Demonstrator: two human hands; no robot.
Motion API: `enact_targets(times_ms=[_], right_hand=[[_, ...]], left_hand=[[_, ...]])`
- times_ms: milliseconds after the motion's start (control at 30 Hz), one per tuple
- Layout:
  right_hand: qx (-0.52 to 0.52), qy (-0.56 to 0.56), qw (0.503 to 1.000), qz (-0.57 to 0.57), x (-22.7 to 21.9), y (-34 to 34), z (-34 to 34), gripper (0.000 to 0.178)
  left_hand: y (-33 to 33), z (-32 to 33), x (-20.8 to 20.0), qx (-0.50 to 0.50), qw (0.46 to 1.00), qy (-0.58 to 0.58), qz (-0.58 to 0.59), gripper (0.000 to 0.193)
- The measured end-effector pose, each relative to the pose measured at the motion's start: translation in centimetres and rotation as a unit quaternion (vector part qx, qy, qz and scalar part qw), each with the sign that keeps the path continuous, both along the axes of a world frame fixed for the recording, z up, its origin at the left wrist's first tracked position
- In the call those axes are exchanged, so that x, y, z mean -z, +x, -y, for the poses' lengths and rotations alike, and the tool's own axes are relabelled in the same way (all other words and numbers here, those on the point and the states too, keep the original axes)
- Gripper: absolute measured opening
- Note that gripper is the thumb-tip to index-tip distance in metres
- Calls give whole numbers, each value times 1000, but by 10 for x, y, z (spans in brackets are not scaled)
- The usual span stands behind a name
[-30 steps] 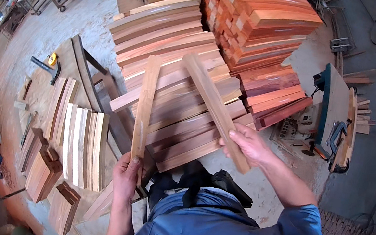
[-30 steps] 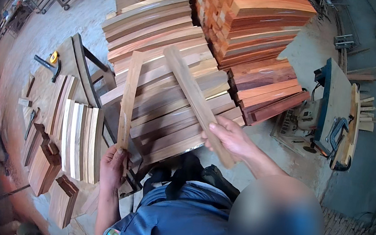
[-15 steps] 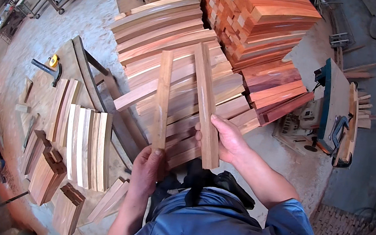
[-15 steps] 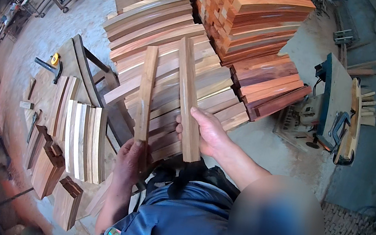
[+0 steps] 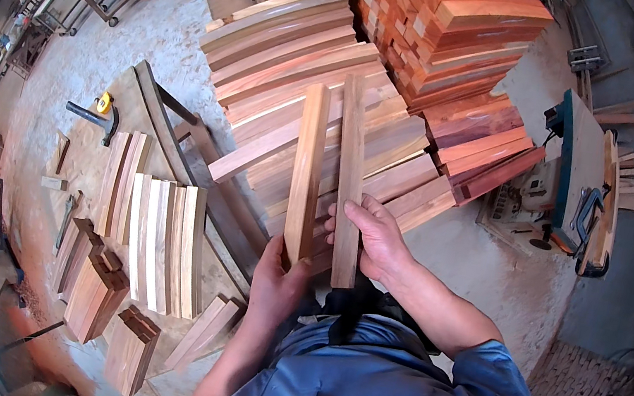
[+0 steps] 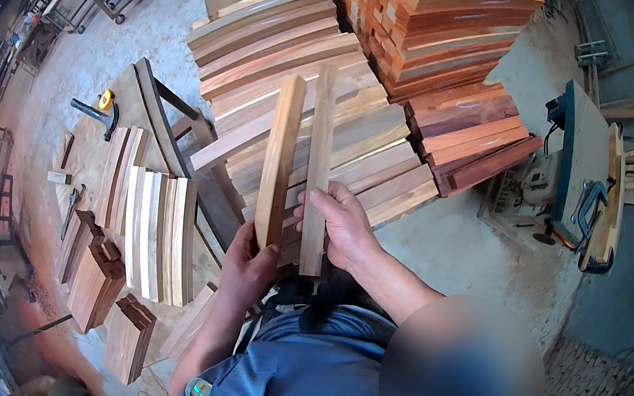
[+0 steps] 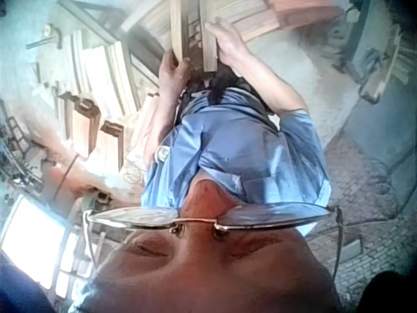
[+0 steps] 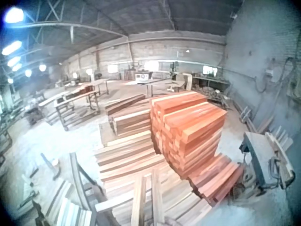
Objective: The person repeatedly picks up wooden planks from a workbench and stacks them onto a growing pile. They handle the planks one by one, occasionally adjusting the alignment of the stack. The task continues throughout the clip with the person moving planks between two locations on the bench.
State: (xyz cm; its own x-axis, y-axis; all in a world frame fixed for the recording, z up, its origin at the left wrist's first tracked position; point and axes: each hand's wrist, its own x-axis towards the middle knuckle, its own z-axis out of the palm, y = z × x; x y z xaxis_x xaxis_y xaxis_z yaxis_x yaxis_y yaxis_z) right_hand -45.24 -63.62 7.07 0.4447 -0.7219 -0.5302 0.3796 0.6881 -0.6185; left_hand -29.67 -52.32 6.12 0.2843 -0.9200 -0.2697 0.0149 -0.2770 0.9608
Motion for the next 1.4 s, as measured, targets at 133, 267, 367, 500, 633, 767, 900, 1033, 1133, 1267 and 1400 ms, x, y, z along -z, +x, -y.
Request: enact_targets(times_ms=[133, 267, 367, 500, 633, 767, 900, 1033, 1133, 1267, 1400], right_hand=[[23, -1, 999, -23, -5, -5, -4, 20], [47, -9, 998, -29, -1, -18, -6, 21], [67, -32, 996, -52, -3, -39, -7, 24], [105, -104, 982, -121, -7, -81, -13, 30], [161, -118, 963, -180, 1, -115, -12, 33], [189, -109, 960, -173, -5, -139, -9, 30], [249, -188, 939, -146, -3, -147, -7, 27], [229, -181, 947, -133, 3, -162, 1, 25], [242, -127, 953, -134, 6, -166, 0, 26], [266, -69, 952, -134, 16, -163, -2, 28], [264, -34, 953, -147, 31, -165, -6, 33]], left_hand=[[-4, 0, -21, 24, 957, -19, 289, 62], [1, -3, -16, 29, 969, 11, 246, 62], [17, -5, -11, -7, 1000, -14, -7, 63], [48, -11, -18, 85, 988, -42, 123, 58], [50, 5, -22, 185, 961, -23, 206, 55], [49, 27, -3, 159, 984, 70, 42, 51], [65, 49, 3, 177, 968, -13, 179, 46], [58, 67, -12, 141, 916, -91, 364, 40], [50, 72, 2, 110, 818, -183, 535, 37], [33, 66, 16, 70, 789, -164, 588, 42], [31, 58, 18, 57, 802, -142, 577, 49]])
